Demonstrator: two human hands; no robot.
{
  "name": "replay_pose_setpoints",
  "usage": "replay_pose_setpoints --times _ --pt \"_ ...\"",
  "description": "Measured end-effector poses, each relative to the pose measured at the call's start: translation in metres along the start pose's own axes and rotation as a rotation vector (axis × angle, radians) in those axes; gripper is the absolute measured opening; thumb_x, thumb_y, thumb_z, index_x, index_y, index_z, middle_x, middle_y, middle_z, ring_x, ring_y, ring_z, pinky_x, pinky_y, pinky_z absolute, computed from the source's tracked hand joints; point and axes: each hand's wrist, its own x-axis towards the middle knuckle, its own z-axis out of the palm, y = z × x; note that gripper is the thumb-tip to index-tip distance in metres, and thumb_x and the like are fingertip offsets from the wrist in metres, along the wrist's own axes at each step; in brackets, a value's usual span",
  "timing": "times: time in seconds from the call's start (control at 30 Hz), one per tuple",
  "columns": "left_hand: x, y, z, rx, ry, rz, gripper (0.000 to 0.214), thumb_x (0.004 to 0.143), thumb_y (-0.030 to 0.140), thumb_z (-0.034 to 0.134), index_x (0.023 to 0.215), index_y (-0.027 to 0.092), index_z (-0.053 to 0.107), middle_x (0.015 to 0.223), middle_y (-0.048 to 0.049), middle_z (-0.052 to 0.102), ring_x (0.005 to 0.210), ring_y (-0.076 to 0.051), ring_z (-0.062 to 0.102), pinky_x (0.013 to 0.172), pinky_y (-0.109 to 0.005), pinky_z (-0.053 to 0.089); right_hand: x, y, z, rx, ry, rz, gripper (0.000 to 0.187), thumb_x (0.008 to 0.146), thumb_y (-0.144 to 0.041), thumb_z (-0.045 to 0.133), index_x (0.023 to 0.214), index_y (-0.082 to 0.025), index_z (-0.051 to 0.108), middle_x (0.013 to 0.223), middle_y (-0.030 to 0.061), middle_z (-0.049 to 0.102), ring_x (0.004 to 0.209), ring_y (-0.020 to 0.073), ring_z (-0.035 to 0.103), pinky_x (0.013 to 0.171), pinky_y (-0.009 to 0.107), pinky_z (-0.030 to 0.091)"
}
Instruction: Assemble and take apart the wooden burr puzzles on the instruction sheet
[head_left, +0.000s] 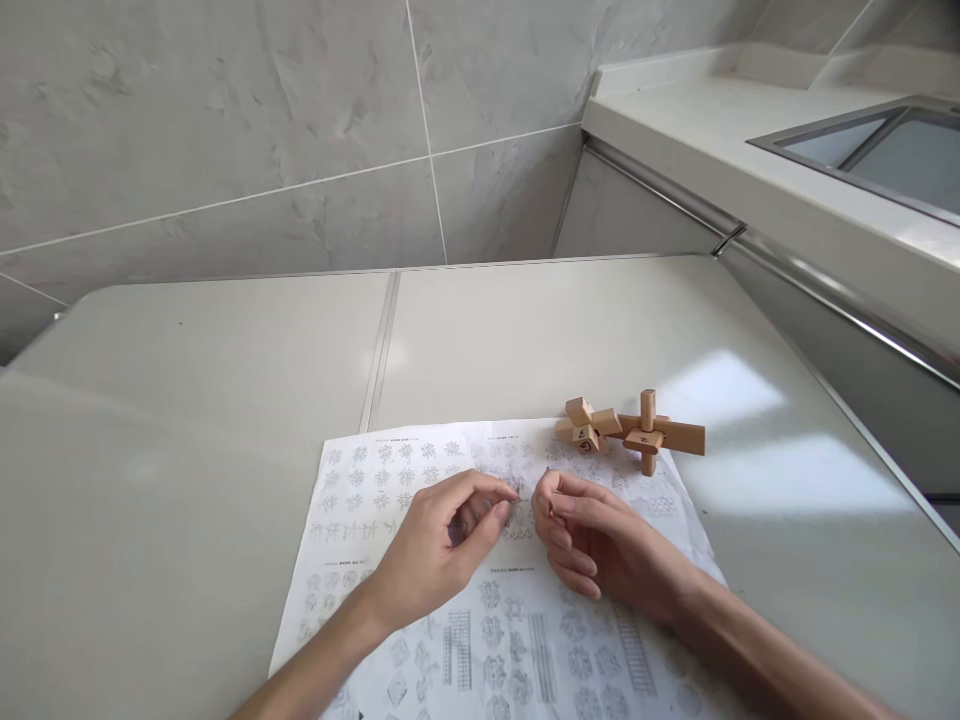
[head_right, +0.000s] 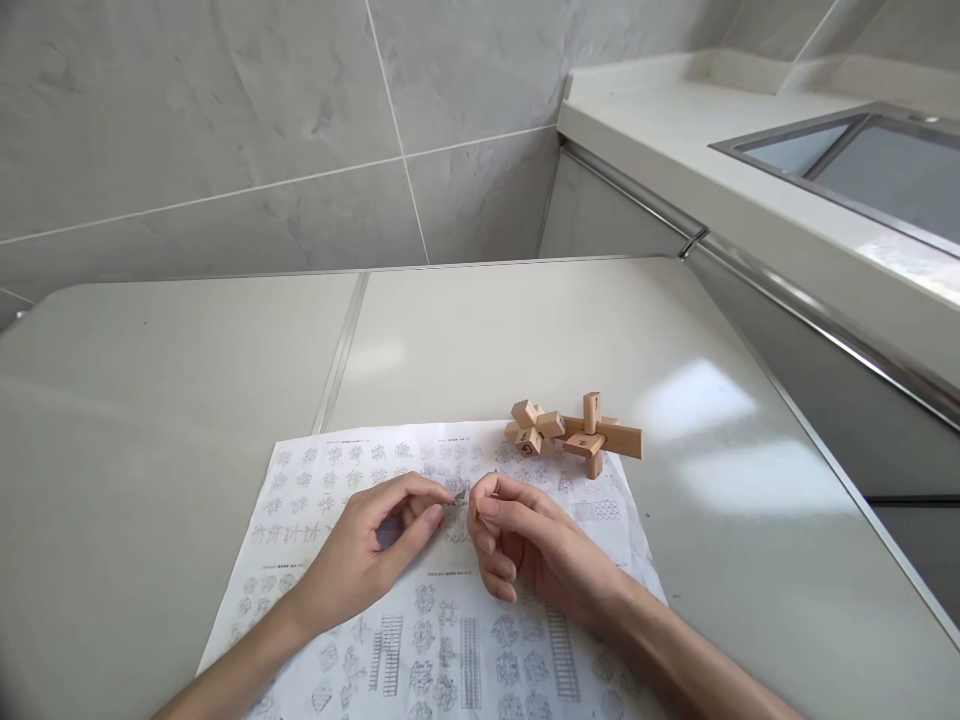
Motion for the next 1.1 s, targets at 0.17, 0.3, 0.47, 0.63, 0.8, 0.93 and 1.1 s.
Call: replay_pose_setpoints --times 0.17,0.3,0.47,0.63,0.8,0.93,1.1 --pt "0.0006 0.0007 0.0005 0.004 -0.014 -0.006 0.019 0.109 0.035 0.058 0.109 0.025 0.074 0.077 0.0013 0.066 0.067 -0.013 0.058 0.062 -0.025 0.048 0.0016 -0.0019 -0.0020 0.024 0.003 -0.010 0.024 0.102 -0.033 0.074 0.086 -0.019 0.063 0.075 -0.0038 0.054 0.051 0.0071 0.038 0.046 0.020 0.040" --pt "0.0004 0.0010 0.0000 0.014 -0.020 -0.005 0.018 0.109 0.035 0.058 0.108 0.025 0.073 0.078 0.0017 0.065 0.067 -0.013 0.057 0.062 -0.024 0.048 0.0025 -0.0017 -0.0029 0.039 -0.006 -0.013 0.024 0.102 -0.032 0.074 0.086 -0.019 0.063 0.074 -0.0038 0.054 0.051 0.0071 0.037 0.046 0.020 0.040" --pt "0.0013 0.0011 -0.0006 0.025 -0.022 -0.013 0.018 0.109 0.036 0.058 0.107 0.025 0.073 0.077 0.0019 0.064 0.067 -0.013 0.056 0.061 -0.024 0.047 0.0039 -0.0014 -0.0017 0.046 -0.007 -0.011 0.025 0.100 -0.034 0.077 0.085 -0.019 0.063 0.073 -0.0037 0.054 0.051 0.0071 0.037 0.046 0.020 0.038" --pt "0.0028 0.0020 -0.0009 0.039 -0.028 -0.021 0.019 0.109 0.036 0.057 0.106 0.025 0.073 0.076 0.0017 0.063 0.066 -0.013 0.055 0.060 -0.025 0.046 0.0042 -0.0001 -0.0019 0.063 -0.007 -0.006 0.025 0.099 -0.034 0.078 0.085 -0.019 0.063 0.074 -0.0037 0.054 0.050 0.0068 0.037 0.045 0.019 0.038" --pt "0.0017 0.0001 -0.0005 0.045 -0.027 -0.014 0.020 0.109 0.036 0.056 0.105 0.025 0.072 0.076 0.0014 0.063 0.066 -0.014 0.056 0.060 -0.025 0.046 0.0052 0.0001 -0.0020 0.076 -0.010 0.007 0.026 0.099 -0.035 0.078 0.086 -0.019 0.063 0.073 -0.0040 0.054 0.050 0.0066 0.037 0.044 0.019 0.038" --pt "0.0005 -0.0009 -0.0004 0.051 -0.031 -0.010 0.019 0.109 0.034 0.056 0.105 0.025 0.072 0.077 0.0013 0.064 0.066 -0.013 0.056 0.060 -0.024 0.046 0.0061 -0.0008 -0.0011 0.082 -0.009 0.013 0.026 0.100 -0.034 0.077 0.085 -0.019 0.063 0.072 -0.0039 0.055 0.049 0.0066 0.038 0.045 0.019 0.040" --pt "0.0000 -0.0004 -0.0007 0.053 -0.035 -0.021 0.019 0.110 0.035 0.056 0.105 0.025 0.072 0.077 0.0014 0.064 0.067 -0.013 0.056 0.060 -0.024 0.046 0.0063 -0.0008 -0.0014 0.088 0.000 0.013 0.026 0.100 -0.034 0.077 0.085 -0.019 0.063 0.073 -0.0034 0.056 0.049 0.0066 0.039 0.045 0.019 0.041"
